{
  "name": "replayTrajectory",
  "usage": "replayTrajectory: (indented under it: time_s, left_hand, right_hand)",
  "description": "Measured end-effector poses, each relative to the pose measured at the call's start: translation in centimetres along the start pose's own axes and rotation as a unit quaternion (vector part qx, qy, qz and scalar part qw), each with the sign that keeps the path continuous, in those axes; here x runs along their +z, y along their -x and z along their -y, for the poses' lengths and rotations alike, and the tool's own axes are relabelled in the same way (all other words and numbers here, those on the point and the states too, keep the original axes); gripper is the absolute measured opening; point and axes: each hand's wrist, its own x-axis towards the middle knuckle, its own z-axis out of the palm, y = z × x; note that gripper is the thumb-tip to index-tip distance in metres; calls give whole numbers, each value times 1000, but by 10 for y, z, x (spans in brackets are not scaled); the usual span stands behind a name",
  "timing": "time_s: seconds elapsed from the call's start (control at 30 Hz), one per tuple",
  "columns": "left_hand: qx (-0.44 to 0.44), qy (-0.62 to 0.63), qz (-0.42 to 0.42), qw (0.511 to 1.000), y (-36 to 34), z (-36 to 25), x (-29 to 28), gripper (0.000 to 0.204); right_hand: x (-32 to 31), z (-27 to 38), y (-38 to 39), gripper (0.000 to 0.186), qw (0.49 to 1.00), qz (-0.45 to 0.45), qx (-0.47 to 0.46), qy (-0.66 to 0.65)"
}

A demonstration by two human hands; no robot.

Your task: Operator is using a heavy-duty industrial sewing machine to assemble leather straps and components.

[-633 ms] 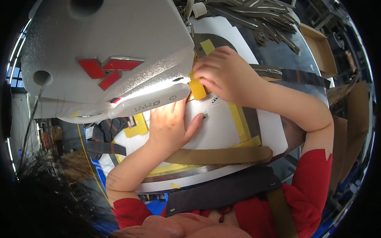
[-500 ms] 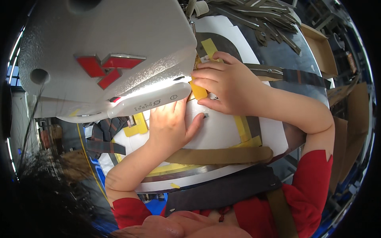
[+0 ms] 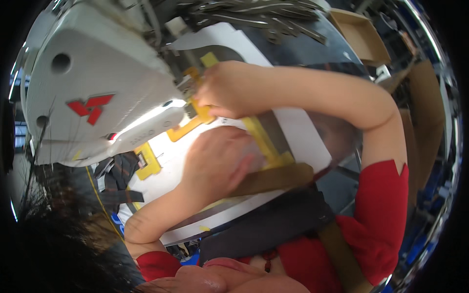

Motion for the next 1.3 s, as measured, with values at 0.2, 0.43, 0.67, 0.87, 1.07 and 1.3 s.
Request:
replayTrajectory:
  time_s: [0.2, 0.43, 0.67, 0.87, 1.07, 1.3]
  left_hand:
    - [87, -134, 35, 987, -111, -39, 89, 22]
    - [59, 163, -237, 956, -156, -29, 151, 19]
    - [163, 156, -53, 973, -77, -34, 55, 23]
    - [-196, 124, 99, 968, 53, 12, -83, 25]
    - [-419, 446, 72, 788, 163, 11, -104, 32]
    - [-417, 348, 257, 800, 173, -21, -139, 30]
  right_hand:
    - [-27, -2, -23, 28, 989, 148, 13, -21]
    - [-28, 5, -22, 29, 985, 170, 16, 18]
    - [-20, 1, -21, 26, 989, 148, -3, 13]
    - [10, -7, -2, 21, 999, 43, 7, 15]
    - [21, 13, -2, 15, 990, -90, -49, 92]
    - [18, 13, 4, 20, 993, -67, -23, 94]
